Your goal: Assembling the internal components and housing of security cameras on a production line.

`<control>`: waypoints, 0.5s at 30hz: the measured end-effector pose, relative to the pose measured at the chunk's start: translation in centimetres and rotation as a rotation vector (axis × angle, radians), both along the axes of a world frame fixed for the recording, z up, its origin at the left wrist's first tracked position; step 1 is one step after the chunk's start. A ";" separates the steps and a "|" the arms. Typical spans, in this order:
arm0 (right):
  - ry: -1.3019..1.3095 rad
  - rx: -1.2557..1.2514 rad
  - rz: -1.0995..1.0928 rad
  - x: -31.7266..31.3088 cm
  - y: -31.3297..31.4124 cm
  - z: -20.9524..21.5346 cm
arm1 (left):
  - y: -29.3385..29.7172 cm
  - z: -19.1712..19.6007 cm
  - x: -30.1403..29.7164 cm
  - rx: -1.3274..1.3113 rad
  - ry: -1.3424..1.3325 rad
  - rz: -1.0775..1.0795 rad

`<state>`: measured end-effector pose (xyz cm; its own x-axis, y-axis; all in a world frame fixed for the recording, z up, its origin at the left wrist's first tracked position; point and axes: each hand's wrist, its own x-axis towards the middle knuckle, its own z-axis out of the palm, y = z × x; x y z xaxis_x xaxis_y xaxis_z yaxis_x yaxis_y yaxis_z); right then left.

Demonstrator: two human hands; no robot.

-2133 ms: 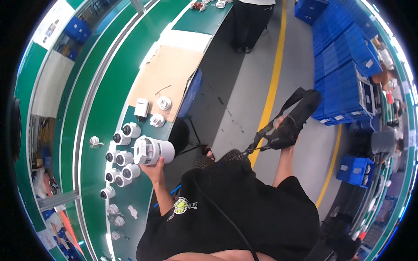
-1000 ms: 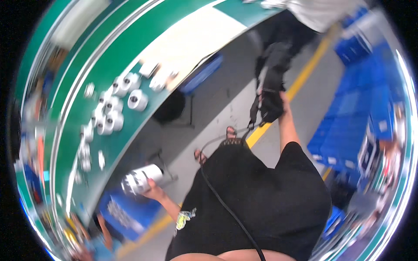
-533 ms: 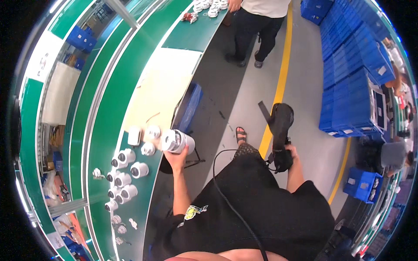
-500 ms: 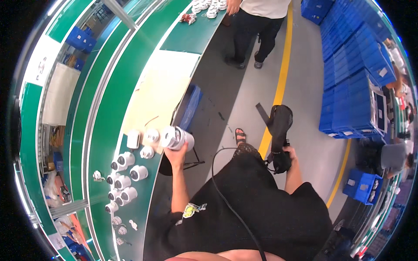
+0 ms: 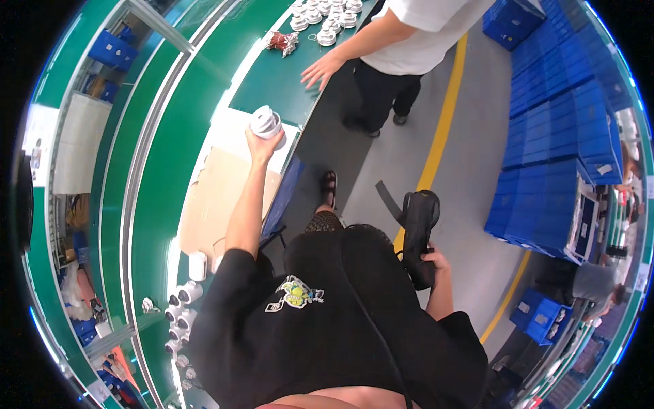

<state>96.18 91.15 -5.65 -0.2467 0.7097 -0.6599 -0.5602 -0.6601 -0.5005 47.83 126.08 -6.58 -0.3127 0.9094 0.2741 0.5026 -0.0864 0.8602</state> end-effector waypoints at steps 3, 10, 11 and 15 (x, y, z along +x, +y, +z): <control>0.015 -0.098 0.087 -2.9 3.8 2.0 | 2.9 0.2 -6.2 -0.006 0.082 0.116; -0.107 -0.051 0.169 -5.4 4.6 5.5 | 17.6 -0.9 -5.2 -0.272 0.216 0.086; -0.212 0.281 0.107 -8.6 6.1 7.9 | 18.7 0.2 -5.6 -0.349 0.260 0.070; -0.441 0.198 0.097 -11.7 9.2 13.5 | 21.2 1.5 -8.3 -0.579 0.450 -0.020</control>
<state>84.50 100.37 7.89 -0.0451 0.8195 -0.5713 -0.2069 -0.5672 -0.7972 39.52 147.24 -5.06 -0.2650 0.9518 -0.1543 0.8212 0.3067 0.4813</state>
